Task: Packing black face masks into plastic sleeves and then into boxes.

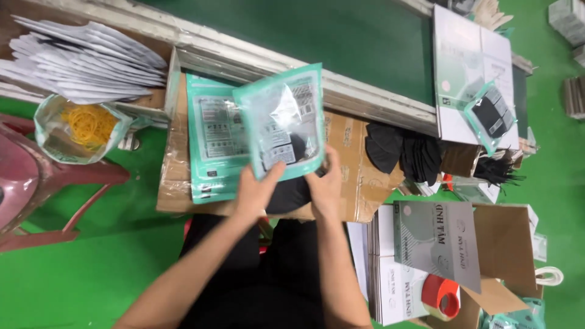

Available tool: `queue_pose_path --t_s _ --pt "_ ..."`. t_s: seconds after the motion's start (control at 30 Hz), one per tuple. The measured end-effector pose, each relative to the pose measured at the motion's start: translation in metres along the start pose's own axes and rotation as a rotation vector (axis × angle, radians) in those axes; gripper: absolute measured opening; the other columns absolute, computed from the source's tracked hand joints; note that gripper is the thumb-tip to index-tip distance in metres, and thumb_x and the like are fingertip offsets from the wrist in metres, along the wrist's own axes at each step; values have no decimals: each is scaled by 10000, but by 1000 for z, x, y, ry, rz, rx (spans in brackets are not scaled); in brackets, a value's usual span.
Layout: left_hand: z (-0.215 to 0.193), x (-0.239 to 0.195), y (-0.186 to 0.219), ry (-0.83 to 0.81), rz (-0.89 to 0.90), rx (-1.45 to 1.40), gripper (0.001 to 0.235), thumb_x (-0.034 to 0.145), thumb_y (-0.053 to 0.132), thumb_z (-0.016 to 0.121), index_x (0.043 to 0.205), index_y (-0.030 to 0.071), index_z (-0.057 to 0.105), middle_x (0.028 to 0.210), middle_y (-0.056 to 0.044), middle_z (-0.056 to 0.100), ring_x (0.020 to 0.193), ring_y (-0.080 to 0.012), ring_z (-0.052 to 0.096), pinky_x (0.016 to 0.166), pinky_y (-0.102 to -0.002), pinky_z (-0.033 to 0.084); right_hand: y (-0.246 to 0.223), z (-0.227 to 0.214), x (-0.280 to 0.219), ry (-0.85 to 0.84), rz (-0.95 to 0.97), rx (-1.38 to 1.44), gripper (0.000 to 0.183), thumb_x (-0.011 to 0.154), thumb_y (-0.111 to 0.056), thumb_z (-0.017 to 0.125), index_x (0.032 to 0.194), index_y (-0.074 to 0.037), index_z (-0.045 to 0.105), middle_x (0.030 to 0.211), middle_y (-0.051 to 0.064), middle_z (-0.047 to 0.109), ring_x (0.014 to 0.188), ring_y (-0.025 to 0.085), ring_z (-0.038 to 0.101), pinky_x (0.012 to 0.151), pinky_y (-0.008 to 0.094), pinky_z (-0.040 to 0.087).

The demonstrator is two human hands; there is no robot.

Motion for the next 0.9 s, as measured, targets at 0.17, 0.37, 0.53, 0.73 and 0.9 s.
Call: queue_pose_path --t_s 0.17,0.37,0.53,0.73,0.9 --pt "19 -13 5 64 122 56 366 953 189 699 1271 14 650 1081 -73 744 980 -151 696 870 -303 563 24 -12 -8 287 -137 581 314 995 25 650 1296 -24 578 1141 53 595 1044 159 618 920 316 556" --pt "30 -23 -47 -134 -122 60 244 970 141 711 1127 -44 738 1015 -93 737 896 -175 646 774 -329 503 66 -30 -20 -88 317 614 181 1028 -21 635 1119 134 616 1057 245 717 874 295 741 826 451 642" --pt "61 -55 -9 -627 147 557 183 1021 121 603 1140 11 687 1051 -93 732 991 -186 700 876 -341 551 32 -52 -14 30 98 433 186 1044 -107 669 1120 61 697 1028 146 724 864 184 680 751 339 571" --pt "84 -50 151 -469 966 835 328 832 115 748 1131 -20 730 1118 -176 755 1018 -320 727 861 -394 584 -76 -69 -52 30 -239 -272 320 834 9 765 1127 38 640 1010 61 720 934 136 706 839 274 575" --pt "69 -30 118 -353 599 495 178 990 146 727 1145 67 766 1041 -75 782 895 -142 769 749 -266 611 -89 -71 -46 211 -485 -358 200 947 77 722 1139 22 725 1035 46 767 968 170 744 912 275 586"
Point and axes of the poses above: each hand's wrist, its own x-axis towards the middle knuckle, its own z-axis out of the palm, y = z × x, the point moved 4 cm from there along x, towards the middle knuckle
